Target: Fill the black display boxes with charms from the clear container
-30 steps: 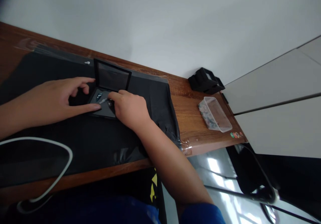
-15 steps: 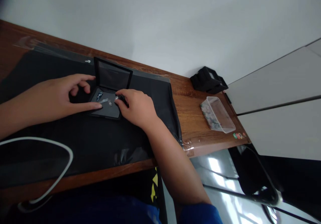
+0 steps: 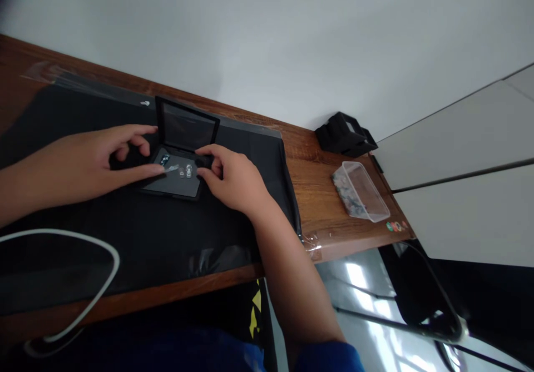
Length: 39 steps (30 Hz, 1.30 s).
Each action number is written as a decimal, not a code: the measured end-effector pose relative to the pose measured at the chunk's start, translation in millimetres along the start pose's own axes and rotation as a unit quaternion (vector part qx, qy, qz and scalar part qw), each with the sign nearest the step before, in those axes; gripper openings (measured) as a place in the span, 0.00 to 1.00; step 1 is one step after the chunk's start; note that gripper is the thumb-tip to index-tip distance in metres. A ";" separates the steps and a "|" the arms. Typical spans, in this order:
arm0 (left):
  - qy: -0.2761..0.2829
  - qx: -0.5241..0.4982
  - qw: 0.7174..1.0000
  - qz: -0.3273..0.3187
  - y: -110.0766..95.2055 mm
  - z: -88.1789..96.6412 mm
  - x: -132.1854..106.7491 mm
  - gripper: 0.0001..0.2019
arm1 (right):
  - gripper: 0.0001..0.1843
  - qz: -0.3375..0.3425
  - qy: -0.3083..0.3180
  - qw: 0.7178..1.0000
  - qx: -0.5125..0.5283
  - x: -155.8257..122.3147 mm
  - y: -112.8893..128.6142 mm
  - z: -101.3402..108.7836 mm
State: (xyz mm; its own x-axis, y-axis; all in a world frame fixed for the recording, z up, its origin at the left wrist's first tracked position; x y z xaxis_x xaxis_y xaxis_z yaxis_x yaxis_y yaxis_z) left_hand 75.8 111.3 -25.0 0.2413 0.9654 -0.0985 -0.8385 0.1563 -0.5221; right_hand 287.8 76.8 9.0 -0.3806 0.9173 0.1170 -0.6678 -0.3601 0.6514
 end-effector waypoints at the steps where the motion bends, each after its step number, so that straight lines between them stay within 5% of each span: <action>1: 0.000 -0.008 1.000 0.005 2.1 0.2 1.0 0.43 | 0.16 -0.011 -0.007 1.000 -0.011 -0.1 -3.3 2.9; 16: 0.001 0.001 1.000 -0.005 5.1 -0.1 3.6 0.40 | 0.10 -0.070 0.010 0.997 -0.039 -4.8 -34.1 15.3; 26: -0.011 -0.022 1.000 0.001 3.8 -0.9 5.1 0.48 | 0.08 -0.049 -0.005 0.995 -0.082 -1.4 -24.8 12.7; 33: -0.005 -0.013 1.000 0.002 6.9 -3.2 4.0 0.44 | 0.04 -0.041 -0.012 0.992 -0.119 -3.4 -26.4 21.7; 39: -0.004 -0.004 1.000 -0.004 5.3 -2.9 2.6 0.45 | 0.07 0.027 -0.091 0.995 0.020 -1.0 -15.3 23.2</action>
State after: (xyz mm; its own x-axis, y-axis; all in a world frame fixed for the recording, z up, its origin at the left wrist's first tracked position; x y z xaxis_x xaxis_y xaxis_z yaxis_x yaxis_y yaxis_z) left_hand 73.5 114.0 -30.5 0.2450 0.9656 -0.0874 -0.8324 0.1633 -0.5296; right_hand 313.3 85.3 16.3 -0.2913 0.9135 0.2840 -0.6223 -0.4064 0.6691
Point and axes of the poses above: each hand's wrist, its own x-axis towards the middle knuckle, its own z-axis out of the back of the hand, y = z × x, the point moved 9 cm from there along x, towards the middle knuckle, and after that the axes turned 6 degrees about z, right-handed, at the moved point
